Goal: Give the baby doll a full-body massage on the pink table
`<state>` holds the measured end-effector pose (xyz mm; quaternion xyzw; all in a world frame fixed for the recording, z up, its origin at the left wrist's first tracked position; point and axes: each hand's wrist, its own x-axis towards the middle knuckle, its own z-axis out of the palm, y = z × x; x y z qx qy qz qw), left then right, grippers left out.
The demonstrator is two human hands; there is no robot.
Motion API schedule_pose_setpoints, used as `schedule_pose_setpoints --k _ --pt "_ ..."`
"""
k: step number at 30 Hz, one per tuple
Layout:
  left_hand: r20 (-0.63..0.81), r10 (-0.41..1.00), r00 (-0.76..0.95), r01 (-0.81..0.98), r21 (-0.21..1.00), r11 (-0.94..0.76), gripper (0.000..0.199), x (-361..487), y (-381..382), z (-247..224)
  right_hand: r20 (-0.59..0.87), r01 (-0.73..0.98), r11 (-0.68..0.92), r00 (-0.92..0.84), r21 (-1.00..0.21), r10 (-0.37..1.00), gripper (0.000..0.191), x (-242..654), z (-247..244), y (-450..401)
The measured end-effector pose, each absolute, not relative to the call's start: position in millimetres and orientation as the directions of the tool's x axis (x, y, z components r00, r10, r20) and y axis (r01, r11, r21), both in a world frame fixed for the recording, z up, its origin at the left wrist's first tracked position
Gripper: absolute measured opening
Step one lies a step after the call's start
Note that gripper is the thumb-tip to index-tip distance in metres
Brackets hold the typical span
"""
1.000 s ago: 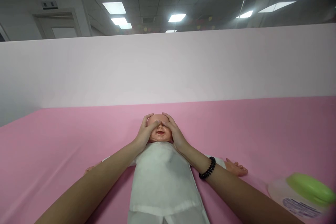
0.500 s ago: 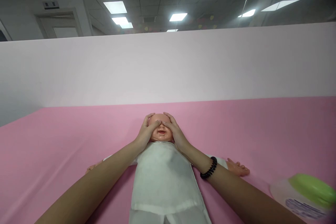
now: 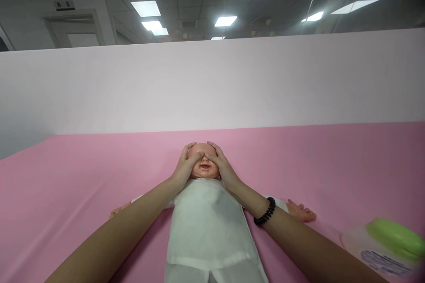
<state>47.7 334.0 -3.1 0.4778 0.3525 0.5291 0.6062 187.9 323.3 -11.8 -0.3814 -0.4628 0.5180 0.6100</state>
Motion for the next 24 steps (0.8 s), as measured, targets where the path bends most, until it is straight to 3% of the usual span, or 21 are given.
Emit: schedule_pose_setpoints --k 8,16,24 --pt "0.034 0.988 0.153 -0.278 0.961 0.009 0.049 49.7 332.3 -0.4 0.148 -0.347 0.147 0.024 -0.926 0.989 0.058 189.0 -14.8 326.2" --pt "0.092 0.976 0.200 -0.319 0.948 -0.024 0.062 48.0 333.6 -4.1 0.152 -0.306 0.155 0.034 -0.939 0.988 0.061 188.1 -12.9 325.1" --pt "0.061 0.984 0.165 -0.289 0.957 -0.011 0.051 48.2 336.2 -6.1 0.134 -0.391 0.131 0.020 -0.911 0.991 0.059 188.3 -12.3 324.1"
